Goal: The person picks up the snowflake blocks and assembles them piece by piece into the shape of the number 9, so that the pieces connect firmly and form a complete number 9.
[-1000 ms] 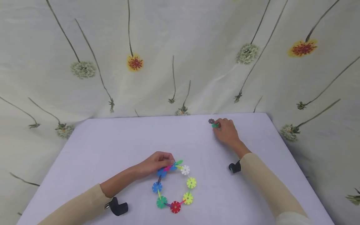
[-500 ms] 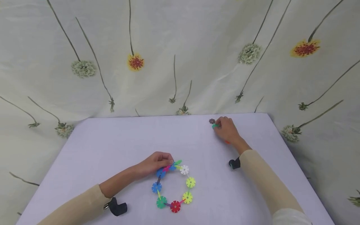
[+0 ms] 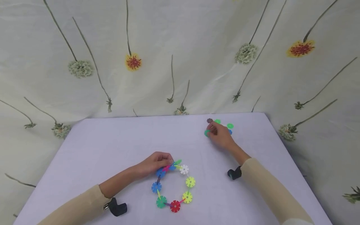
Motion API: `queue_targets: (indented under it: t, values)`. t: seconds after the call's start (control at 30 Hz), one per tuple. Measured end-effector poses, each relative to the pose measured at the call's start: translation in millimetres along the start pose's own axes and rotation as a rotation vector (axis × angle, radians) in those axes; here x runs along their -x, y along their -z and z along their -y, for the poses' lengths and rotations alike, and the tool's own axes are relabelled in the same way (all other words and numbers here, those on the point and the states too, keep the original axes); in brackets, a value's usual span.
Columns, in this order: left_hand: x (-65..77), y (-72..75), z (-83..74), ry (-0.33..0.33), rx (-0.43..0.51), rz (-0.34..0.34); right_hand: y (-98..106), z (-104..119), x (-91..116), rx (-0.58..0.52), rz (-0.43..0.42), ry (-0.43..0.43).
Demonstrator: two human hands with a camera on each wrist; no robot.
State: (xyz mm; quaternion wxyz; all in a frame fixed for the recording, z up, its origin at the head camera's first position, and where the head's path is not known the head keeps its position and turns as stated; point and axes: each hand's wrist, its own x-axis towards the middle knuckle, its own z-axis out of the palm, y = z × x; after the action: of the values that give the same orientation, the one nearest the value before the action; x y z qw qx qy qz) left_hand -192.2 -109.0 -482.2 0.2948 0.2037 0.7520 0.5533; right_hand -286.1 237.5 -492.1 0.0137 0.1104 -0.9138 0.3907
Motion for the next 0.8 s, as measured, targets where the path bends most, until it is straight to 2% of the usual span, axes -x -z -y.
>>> queue_targets:
  t: [0.47, 0.8]
  values:
    - [-2.6, -1.6, 0.1, -0.009, -0.005, -0.01, -18.3, 29.4, 36.3, -0.354, 0.188, -0.092]
    - [-3.6, -2.4, 0.8, -0.003, 0.011, -0.012, -25.9, 48.1, 57.4, -0.457, 0.304, -0.087]
